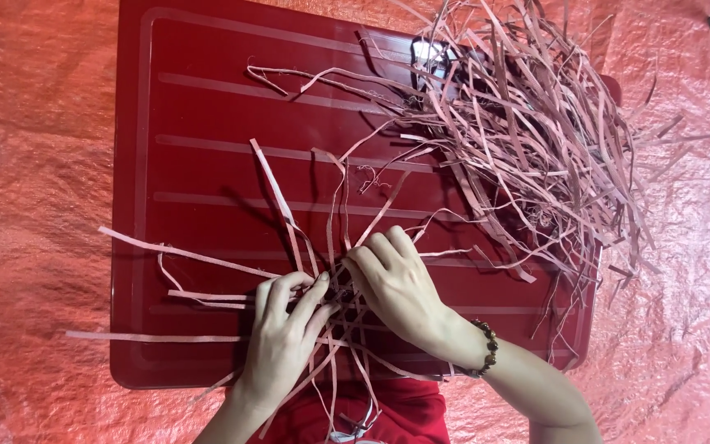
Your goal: The person weaves pink fabric strips by hand on a red plastic tray, interlacing them in a crisscross pattern to form a small woven mat. The hands repeatedly pick up strips from a pile and thread them through the existing weave.
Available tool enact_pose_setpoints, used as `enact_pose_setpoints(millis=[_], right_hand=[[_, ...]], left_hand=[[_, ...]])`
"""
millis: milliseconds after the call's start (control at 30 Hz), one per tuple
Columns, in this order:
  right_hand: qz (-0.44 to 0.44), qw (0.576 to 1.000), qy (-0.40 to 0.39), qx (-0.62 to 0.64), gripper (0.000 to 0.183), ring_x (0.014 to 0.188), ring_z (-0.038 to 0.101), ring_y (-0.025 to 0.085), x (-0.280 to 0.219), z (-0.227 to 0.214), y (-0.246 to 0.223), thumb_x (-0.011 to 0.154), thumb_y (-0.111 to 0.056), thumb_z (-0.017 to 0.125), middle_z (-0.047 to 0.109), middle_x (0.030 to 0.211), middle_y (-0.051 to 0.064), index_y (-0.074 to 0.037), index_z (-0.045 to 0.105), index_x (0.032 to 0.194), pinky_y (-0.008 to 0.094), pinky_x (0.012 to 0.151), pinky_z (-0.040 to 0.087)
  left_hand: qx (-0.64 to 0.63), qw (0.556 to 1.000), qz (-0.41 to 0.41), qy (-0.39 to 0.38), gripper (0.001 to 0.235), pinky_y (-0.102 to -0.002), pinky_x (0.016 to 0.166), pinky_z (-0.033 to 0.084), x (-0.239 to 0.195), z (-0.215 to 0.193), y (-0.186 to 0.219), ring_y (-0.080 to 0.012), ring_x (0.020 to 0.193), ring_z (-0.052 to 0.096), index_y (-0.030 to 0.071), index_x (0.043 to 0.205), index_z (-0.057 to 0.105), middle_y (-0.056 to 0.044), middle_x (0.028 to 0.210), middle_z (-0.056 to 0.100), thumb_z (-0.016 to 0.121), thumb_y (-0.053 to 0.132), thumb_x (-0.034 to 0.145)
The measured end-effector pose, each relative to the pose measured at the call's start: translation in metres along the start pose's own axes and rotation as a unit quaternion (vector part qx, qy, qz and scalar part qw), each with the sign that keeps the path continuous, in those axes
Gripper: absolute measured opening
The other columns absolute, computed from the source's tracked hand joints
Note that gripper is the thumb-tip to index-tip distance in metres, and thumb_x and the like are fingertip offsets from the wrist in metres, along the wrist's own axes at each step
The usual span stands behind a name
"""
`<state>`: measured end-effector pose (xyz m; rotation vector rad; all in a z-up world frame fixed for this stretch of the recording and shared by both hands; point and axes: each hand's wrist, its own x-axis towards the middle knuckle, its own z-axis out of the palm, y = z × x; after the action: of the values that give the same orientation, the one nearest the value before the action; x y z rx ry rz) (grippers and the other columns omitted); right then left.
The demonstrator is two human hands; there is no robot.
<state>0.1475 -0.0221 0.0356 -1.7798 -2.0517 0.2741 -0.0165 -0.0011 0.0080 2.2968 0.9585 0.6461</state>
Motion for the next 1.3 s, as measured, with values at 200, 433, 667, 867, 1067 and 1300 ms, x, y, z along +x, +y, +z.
enact_pose_setpoints(millis=[200,433,667,867,1067,1300], right_hand=[[0.049,0.999,0.003,-0.001,0.009,0.064,0.037,0.024,-0.002,0.007,0.001,0.079,-0.009,0.057,0.043,0.068,0.007,-0.005,0.050,0.075,0.034,0.059,0.036],[0.066,0.997,-0.021,0.011,0.009,0.064,0.037,0.024,-0.010,0.007,-0.003,0.078,-0.007,0.058,0.044,0.070,0.007,-0.006,0.049,0.076,0.034,0.059,0.035],[0.069,0.997,-0.037,-0.025,0.007,0.065,0.036,0.025,-0.019,0.002,-0.013,0.086,-0.009,0.045,0.041,0.073,0.010,-0.002,0.047,0.084,0.035,0.061,0.035],[0.085,0.995,-0.026,-0.038,0.008,0.063,0.038,0.024,-0.028,0.013,-0.006,0.086,-0.009,0.044,0.043,0.073,0.010,-0.003,0.050,0.086,0.035,0.058,0.035],[0.092,0.996,-0.001,0.018,0.008,0.064,0.037,0.025,-0.031,0.020,0.000,0.085,-0.007,0.045,0.042,0.074,0.010,0.000,0.048,0.087,0.035,0.059,0.035],[0.066,0.996,0.003,0.055,0.008,0.065,0.036,0.024,-0.031,0.017,0.003,0.087,-0.005,0.042,0.040,0.075,0.011,0.001,0.045,0.081,0.034,0.060,0.034]], left_hand=[[0.008,1.000,0.014,0.004,0.039,-0.032,0.078,0.045,-0.002,0.000,-0.001,-0.0218,0.086,0.044,0.005,0.105,0.056,-0.009,0.095,0.048,0.068,0.005,0.068],[0.025,1.000,0.018,0.006,0.035,-0.032,0.077,0.045,0.000,-0.001,0.002,-0.0217,0.085,0.044,0.005,0.102,0.057,-0.008,0.095,0.048,0.068,0.006,0.069],[0.047,0.999,0.020,0.006,0.029,-0.030,0.076,0.045,0.001,0.000,0.004,-0.0207,0.083,0.045,0.005,0.100,0.058,-0.008,0.095,0.048,0.066,0.011,0.073],[0.056,0.998,0.020,0.016,0.029,-0.030,0.075,0.045,0.002,0.001,0.004,-0.0201,0.082,0.045,0.006,0.099,0.059,-0.006,0.093,0.050,0.066,0.016,0.073],[0.051,0.999,0.004,0.005,0.032,-0.029,0.075,0.045,0.000,0.004,0.004,-0.0198,0.082,0.044,0.006,0.100,0.057,-0.006,0.094,0.049,0.067,0.017,0.072],[0.098,0.995,0.010,-0.018,0.038,-0.029,0.074,0.042,0.004,0.002,0.006,-0.0189,0.080,0.042,0.011,0.109,0.055,-0.005,0.094,0.047,0.065,0.021,0.075]])
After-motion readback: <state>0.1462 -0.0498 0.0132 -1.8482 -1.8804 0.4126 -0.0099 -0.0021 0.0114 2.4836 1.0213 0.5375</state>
